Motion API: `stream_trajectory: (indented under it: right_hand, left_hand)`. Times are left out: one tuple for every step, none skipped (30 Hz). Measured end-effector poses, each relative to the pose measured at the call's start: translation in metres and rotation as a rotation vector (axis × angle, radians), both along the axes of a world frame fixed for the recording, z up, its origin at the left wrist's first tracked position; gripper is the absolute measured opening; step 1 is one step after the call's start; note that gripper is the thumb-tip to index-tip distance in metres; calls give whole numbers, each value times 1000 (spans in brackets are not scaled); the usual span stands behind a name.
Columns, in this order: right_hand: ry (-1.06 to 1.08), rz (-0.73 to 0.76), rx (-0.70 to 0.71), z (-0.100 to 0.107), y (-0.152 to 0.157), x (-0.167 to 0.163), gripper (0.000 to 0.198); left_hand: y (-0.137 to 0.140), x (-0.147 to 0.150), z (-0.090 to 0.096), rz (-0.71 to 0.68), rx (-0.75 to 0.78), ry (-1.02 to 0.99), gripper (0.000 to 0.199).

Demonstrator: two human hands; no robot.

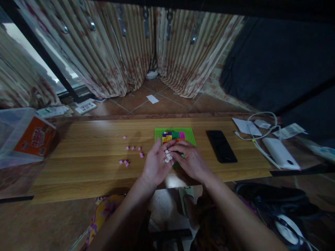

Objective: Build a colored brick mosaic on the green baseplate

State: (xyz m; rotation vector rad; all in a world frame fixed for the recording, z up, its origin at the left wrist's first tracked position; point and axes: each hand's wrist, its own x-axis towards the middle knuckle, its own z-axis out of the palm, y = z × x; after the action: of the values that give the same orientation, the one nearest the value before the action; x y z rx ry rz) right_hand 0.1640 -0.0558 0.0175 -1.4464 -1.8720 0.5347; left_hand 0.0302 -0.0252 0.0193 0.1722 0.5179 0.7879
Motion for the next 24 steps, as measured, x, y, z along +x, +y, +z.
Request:
stream_trajectory:
  right_hand:
    - [-16,8,6,-1,0,1,15]
    - [-21,9,11,-1,0,2,15]
    - [-13,0,12,-1,0,3,15]
    - [10,-20,11,0,0,6,15]
    - [49,-51,10,0,0,9,16]
    - [97,-93,10,0,0,13,16]
    - [147,-144,9,-1,1,18,17]
    - [189,-202,3,-2,2,24,18]
    - [221,-263,-7,-3,3,29,19]
    - [242,-319,-25,-5,4,35,20]
    - [254,-363,-48,-8,5,39,21]
    - [262,-391,-71,-11,6,43,22]
    - [268,-402,-89,-14,7,45,22]
    - [276,-401,-101,-18,9,47,22]
    - [284,-392,-108,-21,10,48,22]
    - [291,-383,-110,-25,11,48,22]
    - [295,-379,-110,-29,13,48,22]
    - [300,-379,-107,-33,15,48,22]
    - [308,-386,-102,-36,17,47,22]
    - [320,-396,-100,-39,19,47,22]
    - [337,-407,-100,-41,21,47,22]
    - [362,-419,-102,-43,22,47,22]
    - [395,-430,-112,-44,24,47,22]
    - [433,-439,-128,-44,25,47,23]
  left_hand:
    - [0,0,0,-3,-4,-9,48]
    - [0,0,0,-4,-7,-14,48]
    - [-1,0,1,-3,-10,-13,48]
    - [-1,1,2,2,-13,-6,48]
    - [-1,1,3,11,-16,9,48]
    - [-1,0,4,22,-19,29,47]
    - [-1,0,5,36,-22,54,46]
    - [0,-1,6,50,-24,82,44]
    - [0,-2,7,61,-23,111,42]
    - [1,-4,7,72,-20,141,39]
    - [2,-6,8,83,-16,170,36]
    - [3,-8,8,95,-12,197,33]
    - [4,-10,8,111,-9,220,29]
    - [5,-12,9,128,-8,239,26]
    - [6,-13,9,143,-9,255,24]
    - [7,-15,9,157,-11,267,23]
    - [8,-15,9,165,-13,275,23]
    - [8,-16,9,168,-14,281,22]
    - [8,-16,10,165,-14,285,22]
    - [8,-16,10,162,-15,286,22]
    - [8,-15,10,159,-16,285,22]
    - [8,-15,11,156,-17,286,22]
    - [8,-15,11,156,-20,289,22]
    - [7,-15,11,157,-22,291,22]
